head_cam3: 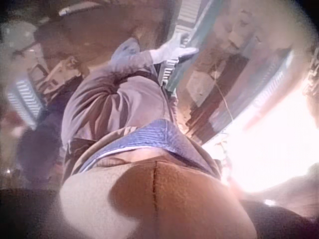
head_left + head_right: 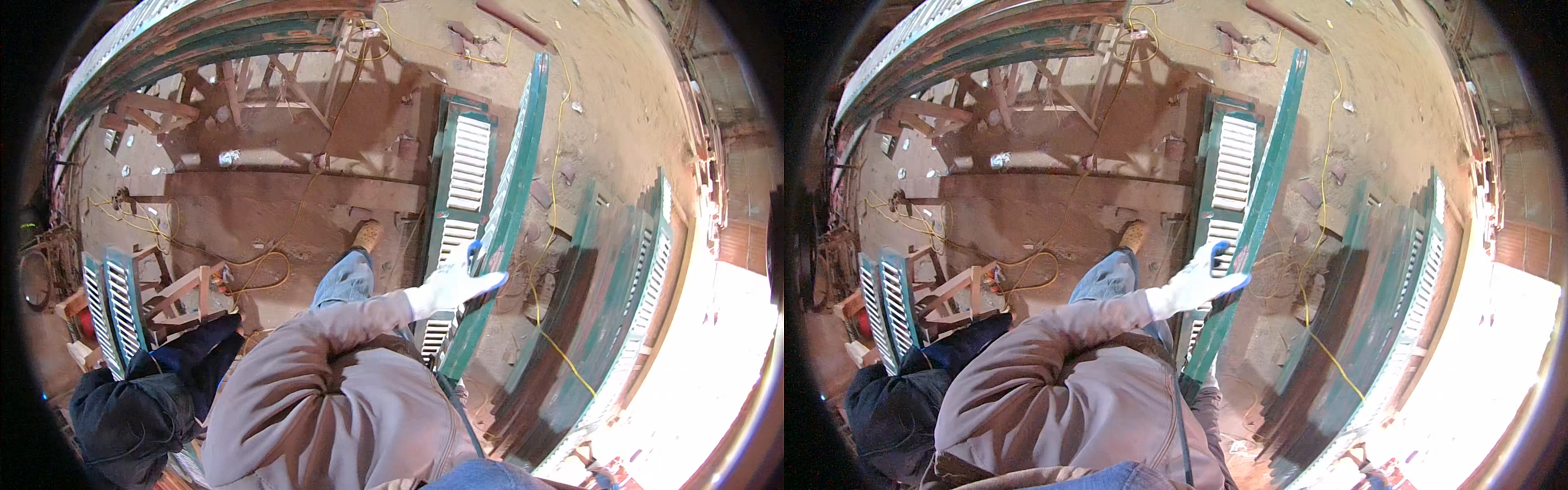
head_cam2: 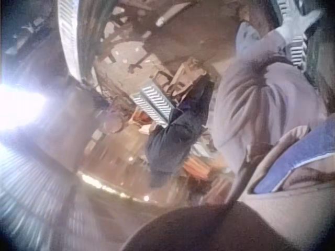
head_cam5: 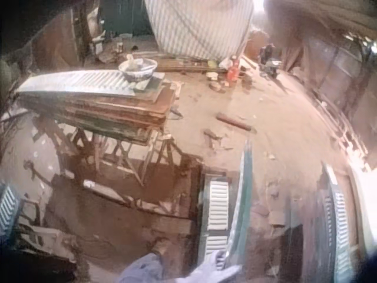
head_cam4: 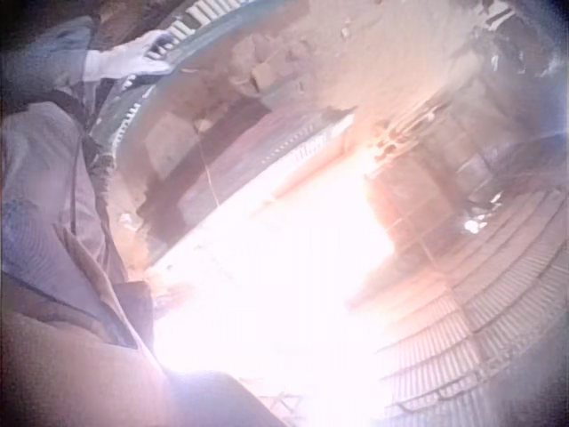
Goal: The person paints wooden louvered shutters using a brush and a small container of reddish-brown paint. They repeatedly dip the brush, apply paint to the slats and frames, and reposition the shutters to access different sections.
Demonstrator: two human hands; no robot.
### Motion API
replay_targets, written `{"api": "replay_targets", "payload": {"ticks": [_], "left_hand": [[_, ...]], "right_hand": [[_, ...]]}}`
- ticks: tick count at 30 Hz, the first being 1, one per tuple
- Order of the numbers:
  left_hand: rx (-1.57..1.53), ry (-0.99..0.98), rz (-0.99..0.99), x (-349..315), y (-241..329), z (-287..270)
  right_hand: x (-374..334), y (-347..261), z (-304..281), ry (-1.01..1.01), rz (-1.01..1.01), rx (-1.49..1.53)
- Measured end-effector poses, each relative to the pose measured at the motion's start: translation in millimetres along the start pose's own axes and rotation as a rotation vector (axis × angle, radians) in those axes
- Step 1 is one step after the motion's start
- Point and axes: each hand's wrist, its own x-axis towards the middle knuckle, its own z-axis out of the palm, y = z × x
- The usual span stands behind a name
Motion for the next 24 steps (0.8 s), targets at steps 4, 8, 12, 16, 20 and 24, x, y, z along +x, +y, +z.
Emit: {"api": "replay_targets", "payload": {"ticks": [4,8,12,16,20,24], "left_hand": [[-0.436,0.052,0.103,75.2,-15.0,-1.3],[-0.578,-0.029,0.120,112.9,12.3,-55.4],[-0.324,0.115,0.159,171.4,19.5,-66.3],[-0.071,0.191,0.135,214.8,69.6,-112.9],[-0.496,0.019,-0.150,294.2,109.1,-149.1],[-0.544,0.089,-0.161,402.6,125.6,-171.3]], "right_hand": [[-12.6,-69.1,33.9,0.014,-0.024,-0.046],[-10.3,-122.2,81.8,0.005,-0.040,-0.044],[-0.3,-184.9,113.8,-0.007,-0.089,-0.050],[18.4,-246.3,139.0,-0.009,-0.117,-0.039],[36.1,-311.7,155.7,0.000,-0.125,-0.037],[64.9,-394.7,172.5,-0.008,-0.138,-0.075]]}}
